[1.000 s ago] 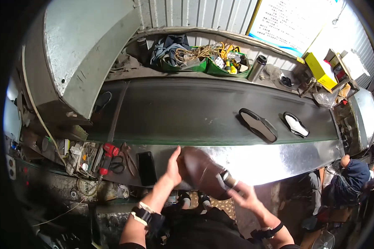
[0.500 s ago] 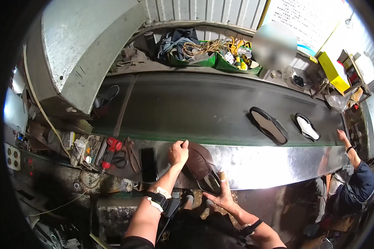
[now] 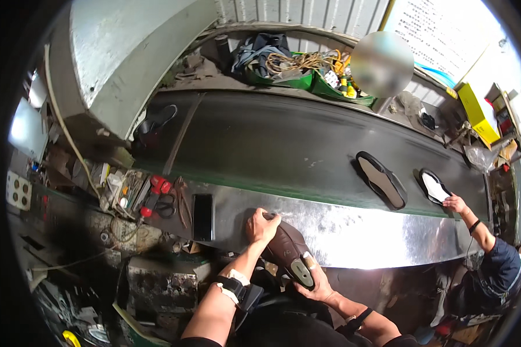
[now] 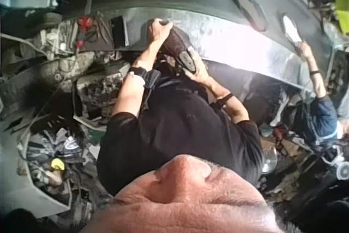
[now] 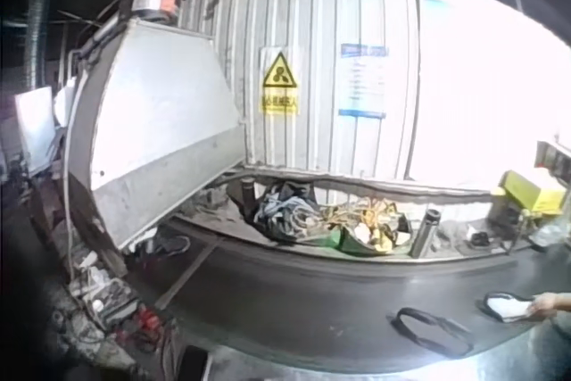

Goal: Position shoe uppers on lasts and operate a lasting machine.

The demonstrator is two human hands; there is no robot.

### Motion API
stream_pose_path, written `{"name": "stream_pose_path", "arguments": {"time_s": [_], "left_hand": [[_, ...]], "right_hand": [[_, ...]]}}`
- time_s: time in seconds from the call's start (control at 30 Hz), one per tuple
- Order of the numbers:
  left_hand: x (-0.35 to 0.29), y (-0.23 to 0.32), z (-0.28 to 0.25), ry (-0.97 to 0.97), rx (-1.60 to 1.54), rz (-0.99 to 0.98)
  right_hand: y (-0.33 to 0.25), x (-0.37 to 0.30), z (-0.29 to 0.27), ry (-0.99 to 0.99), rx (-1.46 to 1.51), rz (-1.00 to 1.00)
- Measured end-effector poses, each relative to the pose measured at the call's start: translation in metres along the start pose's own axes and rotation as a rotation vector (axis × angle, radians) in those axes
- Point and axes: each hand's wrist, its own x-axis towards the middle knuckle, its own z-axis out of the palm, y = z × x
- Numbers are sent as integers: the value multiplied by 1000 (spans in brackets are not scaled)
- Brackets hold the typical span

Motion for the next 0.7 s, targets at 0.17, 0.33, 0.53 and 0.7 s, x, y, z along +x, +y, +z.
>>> {"name": "stream_pose_path", "arguments": {"time_s": [0.17, 0.33, 0.53, 0.7], "left_hand": [[2, -9, -20, -21, -270, -52], [-33, -17, -99, 80, -381, -82], [-105, -49, -208, 317, -353, -53], [-202, -126, -305, 580, -362, -162]], "right_hand": [[-20, 3, -2, 2, -16, -47], [-75, 40, -24, -108, 732, 32], [-149, 128, 14, -429, 902, 725], [-246, 100, 104, -453, 949, 392]]}}
